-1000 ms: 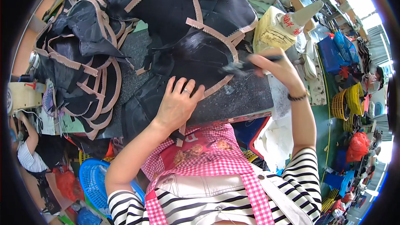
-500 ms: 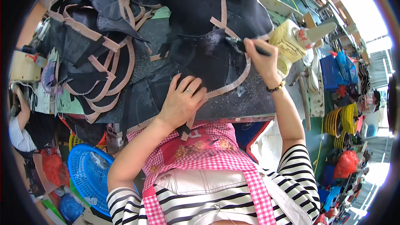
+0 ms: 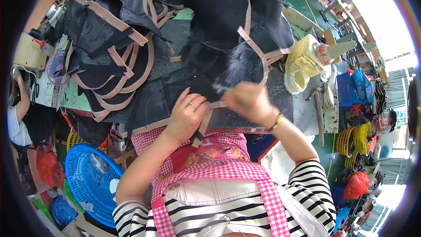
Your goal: The person uses a handheld scraping tool to trim the edges of black fabric pieces with pink borders. They pick up items from a stack one by one, scrape the edges, and place them back on the pile. The task is performed in a factory setting with other workers visible in the background.
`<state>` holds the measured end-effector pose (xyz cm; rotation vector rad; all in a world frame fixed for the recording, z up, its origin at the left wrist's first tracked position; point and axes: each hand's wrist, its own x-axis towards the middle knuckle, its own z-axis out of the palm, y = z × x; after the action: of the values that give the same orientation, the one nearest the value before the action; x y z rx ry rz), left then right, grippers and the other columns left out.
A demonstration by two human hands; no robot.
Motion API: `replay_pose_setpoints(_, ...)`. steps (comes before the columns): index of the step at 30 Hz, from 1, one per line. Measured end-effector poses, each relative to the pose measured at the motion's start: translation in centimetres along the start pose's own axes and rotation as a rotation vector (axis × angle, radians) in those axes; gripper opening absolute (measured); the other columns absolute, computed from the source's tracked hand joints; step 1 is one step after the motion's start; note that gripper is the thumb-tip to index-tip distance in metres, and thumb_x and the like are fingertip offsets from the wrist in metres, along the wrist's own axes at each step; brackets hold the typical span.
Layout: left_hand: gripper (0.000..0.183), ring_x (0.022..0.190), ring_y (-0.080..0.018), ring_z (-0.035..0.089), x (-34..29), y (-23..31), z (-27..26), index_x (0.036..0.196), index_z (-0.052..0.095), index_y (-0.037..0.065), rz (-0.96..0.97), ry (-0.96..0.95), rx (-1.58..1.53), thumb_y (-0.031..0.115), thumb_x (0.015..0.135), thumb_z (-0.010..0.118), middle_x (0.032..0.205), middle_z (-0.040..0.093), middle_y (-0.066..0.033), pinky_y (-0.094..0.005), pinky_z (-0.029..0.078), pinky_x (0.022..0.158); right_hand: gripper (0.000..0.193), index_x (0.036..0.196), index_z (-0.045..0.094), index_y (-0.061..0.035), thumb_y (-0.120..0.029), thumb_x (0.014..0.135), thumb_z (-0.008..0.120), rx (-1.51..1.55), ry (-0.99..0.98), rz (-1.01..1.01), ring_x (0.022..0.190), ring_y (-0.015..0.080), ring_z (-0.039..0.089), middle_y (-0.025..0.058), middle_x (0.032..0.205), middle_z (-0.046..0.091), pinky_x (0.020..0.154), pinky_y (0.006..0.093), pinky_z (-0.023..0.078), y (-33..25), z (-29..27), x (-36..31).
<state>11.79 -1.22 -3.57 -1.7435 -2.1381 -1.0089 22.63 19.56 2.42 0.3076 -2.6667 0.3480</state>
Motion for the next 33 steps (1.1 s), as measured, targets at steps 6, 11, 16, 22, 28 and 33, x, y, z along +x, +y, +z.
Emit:
replay_pose_setpoints(6, 0.014, 0.093, -0.0238, 0.063, 0.2, -0.5, 0.2, 0.086, 0.07, 0.005, -0.001, 0.072, -0.042, 0.006, 0.072, 0.071, 0.09, 0.064, -0.0047, -0.0459, 0.047, 0.099, 0.015, 0.077, 0.071, 0.0012, -0.012, 0.084, 0.074, 0.385, 0.358, 0.723, 0.061, 0.0131, 0.064, 0.0107, 0.067, 0.067, 0.057, 0.0288, 0.049, 2.6, -6.9, -4.1)
replay_pose_setpoints(11, 0.015, 0.092, -0.0242, 0.063, 2.6, -0.4, 2.2, 0.089, 0.071, 0.004, 0.051, 0.057, -0.075, 0.007, 0.074, 0.072, 0.093, 0.066, -0.0063, -0.0464, 0.048, 0.098, 0.026, 0.084, 0.072, 0.0034, -0.022, 0.09, 0.071, -0.197, 0.323, 0.874, 0.054, 0.0066, 0.056, 0.003, 0.064, 0.064, 0.05, 0.0252, 0.043, 10.0, -11.7, -9.3)
replay_pose_setpoints(16, 0.026, 0.094, -0.0272, 0.065, 0.6, 1.1, -1.6, 0.095, 0.07, 0.003, -0.06, 0.09, 0.016, 0.01, 0.072, 0.079, 0.096, 0.066, -0.0078, -0.0468, 0.05, 0.094, 0.034, 0.077, 0.068, 0.0014, -0.029, 0.091, 0.07, -0.094, 0.417, 1.007, 0.046, 0.0111, 0.048, 0.0046, 0.058, 0.062, 0.044, 0.027, 0.037, 6.4, -11.6, -11.6)
replay_pose_setpoints(22, 0.024, 0.1, -0.0319, 0.062, -6.9, -0.2, -7.1, 0.1, 0.067, 0.005, -0.421, 0.22, 0.264, 0.013, 0.079, 0.075, 0.106, 0.064, -0.0093, -0.046, 0.048, 0.091, 0.032, 0.081, 0.069, 0.0016, -0.028, 0.093, 0.066, 0.757, 0.249, 1.078, 0.043, 0.0104, 0.054, 0.0069, 0.068, 0.066, 0.037, 0.0224, 0.037, 3.0, -8.6, -3.0)
replay_pose_setpoints(28, 0.029, 0.109, -0.0335, 0.058, -9.4, -1.0, -6.5, 0.105, 0.068, 0.006, -0.413, 0.212, 0.23, 0.013, 0.078, 0.077, 0.114, 0.061, -0.0108, -0.0446, 0.049, 0.092, 0.034, 0.085, 0.071, 0.0043, -0.029, 0.091, 0.068, 0.785, -0.2, 0.507, 0.048, 0.0114, 0.063, 0.0066, 0.055, 0.061, 0.047, 0.026, 0.048, -3.4, 5.3, 13.4)
replay_pose_setpoints(33, 0.026, 0.112, -0.0356, 0.056, -9.4, -1.0, -6.3, 0.105, 0.068, 0.006, -0.514, 0.261, 0.122, 0.008, 0.079, 0.074, 0.117, 0.058, -0.013, -0.0429, 0.05, 0.09, 0.031, 0.081, 0.071, 0.0032, -0.027, 0.088, 0.068, 0.535, -0.154, 0.451, 0.046, 0.0166, 0.064, 0.0121, 0.051, 0.06, 0.048, 0.0288, 0.05, -4.1, 6.3, 15.4)
